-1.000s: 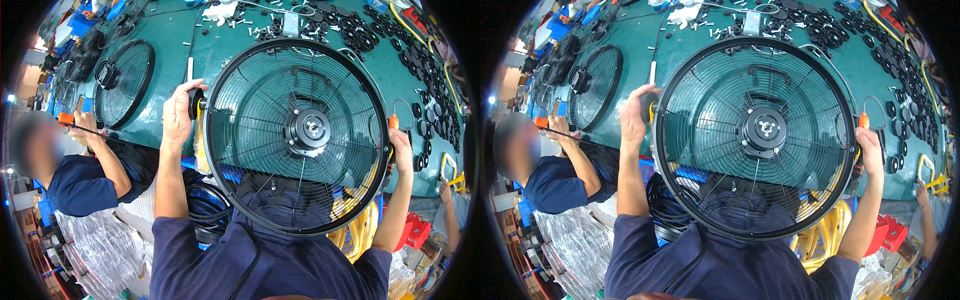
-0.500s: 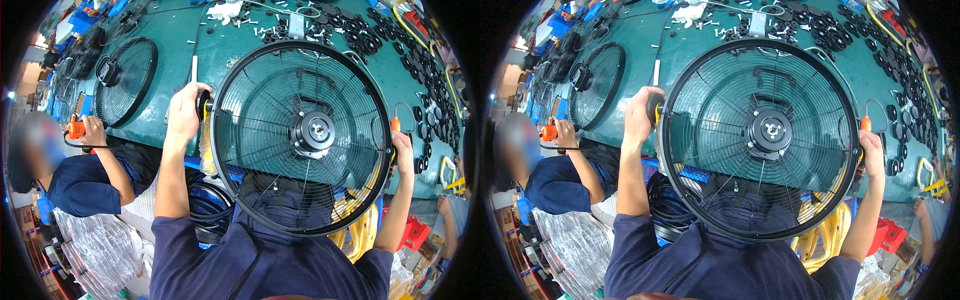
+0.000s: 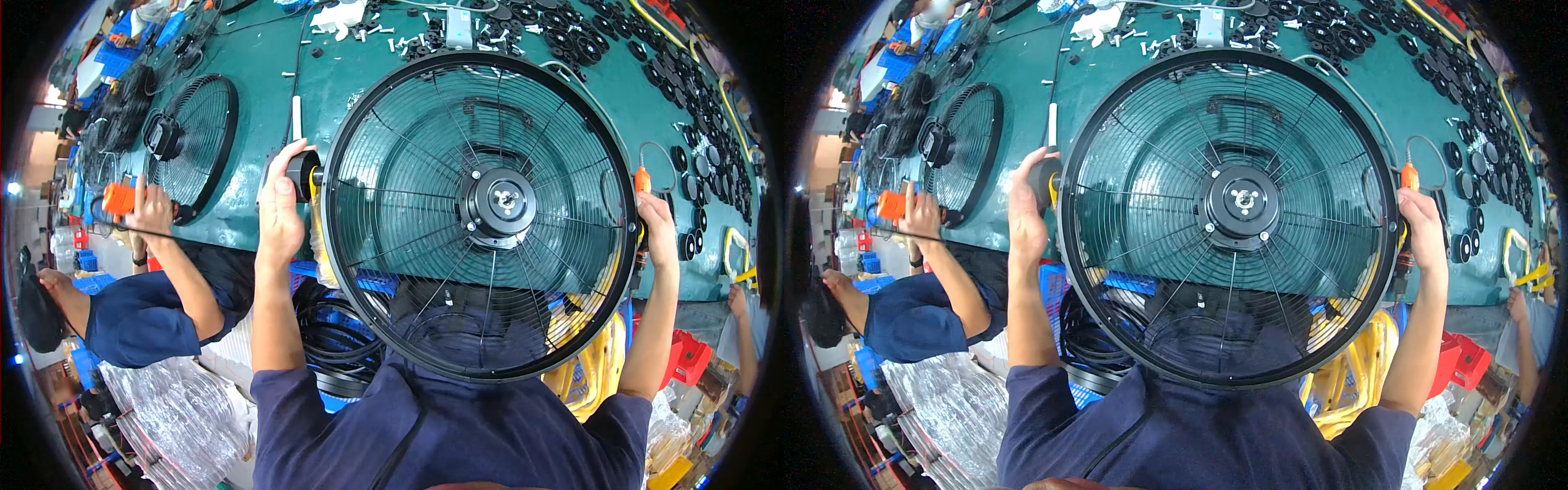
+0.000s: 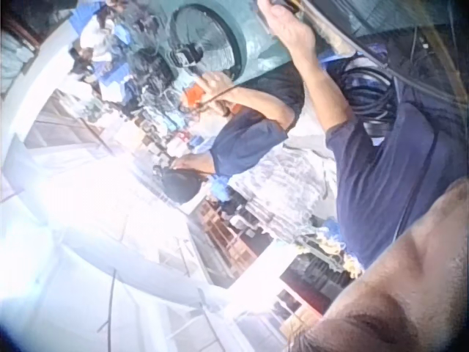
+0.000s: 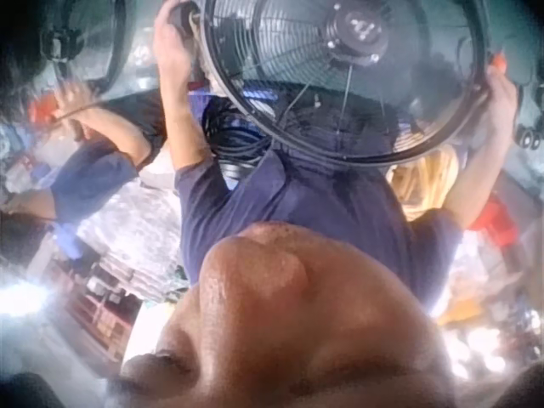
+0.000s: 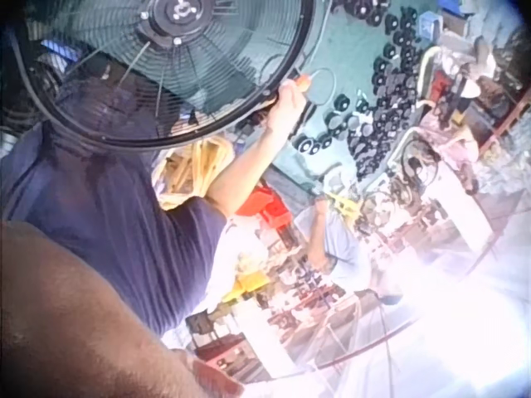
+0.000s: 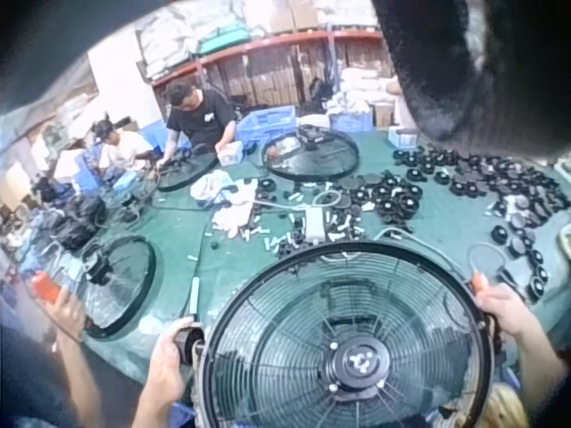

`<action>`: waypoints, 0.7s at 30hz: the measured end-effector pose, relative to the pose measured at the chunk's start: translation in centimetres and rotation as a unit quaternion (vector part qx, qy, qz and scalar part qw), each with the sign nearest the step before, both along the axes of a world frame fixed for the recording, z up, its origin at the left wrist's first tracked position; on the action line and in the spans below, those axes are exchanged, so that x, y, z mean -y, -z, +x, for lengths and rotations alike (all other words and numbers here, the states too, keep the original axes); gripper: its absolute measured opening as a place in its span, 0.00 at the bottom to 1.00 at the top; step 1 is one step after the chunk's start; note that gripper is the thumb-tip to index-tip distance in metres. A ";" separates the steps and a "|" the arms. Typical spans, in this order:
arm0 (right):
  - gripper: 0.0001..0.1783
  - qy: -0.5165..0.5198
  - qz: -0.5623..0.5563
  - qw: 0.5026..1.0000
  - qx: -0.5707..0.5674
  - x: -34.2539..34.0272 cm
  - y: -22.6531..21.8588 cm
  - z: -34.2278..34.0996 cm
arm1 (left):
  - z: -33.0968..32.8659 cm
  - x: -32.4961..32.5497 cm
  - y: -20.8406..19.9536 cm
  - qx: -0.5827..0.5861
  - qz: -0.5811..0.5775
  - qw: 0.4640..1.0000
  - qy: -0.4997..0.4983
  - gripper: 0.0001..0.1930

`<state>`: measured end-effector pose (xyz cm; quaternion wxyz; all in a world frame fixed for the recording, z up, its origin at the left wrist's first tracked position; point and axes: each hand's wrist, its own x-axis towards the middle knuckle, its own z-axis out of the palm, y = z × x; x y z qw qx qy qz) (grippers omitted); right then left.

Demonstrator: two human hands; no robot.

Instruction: The person is assembling an industrial fan by attaching the guard and other components.

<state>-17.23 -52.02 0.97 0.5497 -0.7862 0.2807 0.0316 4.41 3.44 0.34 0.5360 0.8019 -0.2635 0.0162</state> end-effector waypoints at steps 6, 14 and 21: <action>0.18 0.020 0.052 0.998 0.030 0.3 0.7 0.1 | 1.3 1.6 -2.8 -0.232 0.113 0.960 -0.108 0.28; 0.18 -0.013 -0.065 0.997 0.038 0.4 0.8 0.0 | 1.6 -1.3 -2.5 -0.160 0.033 0.986 -0.027 0.31; 0.18 0.022 -0.091 0.993 0.066 2.0 2.7 -1.1 | 0.0 -1.4 -1.4 -0.120 0.047 0.992 0.004 0.28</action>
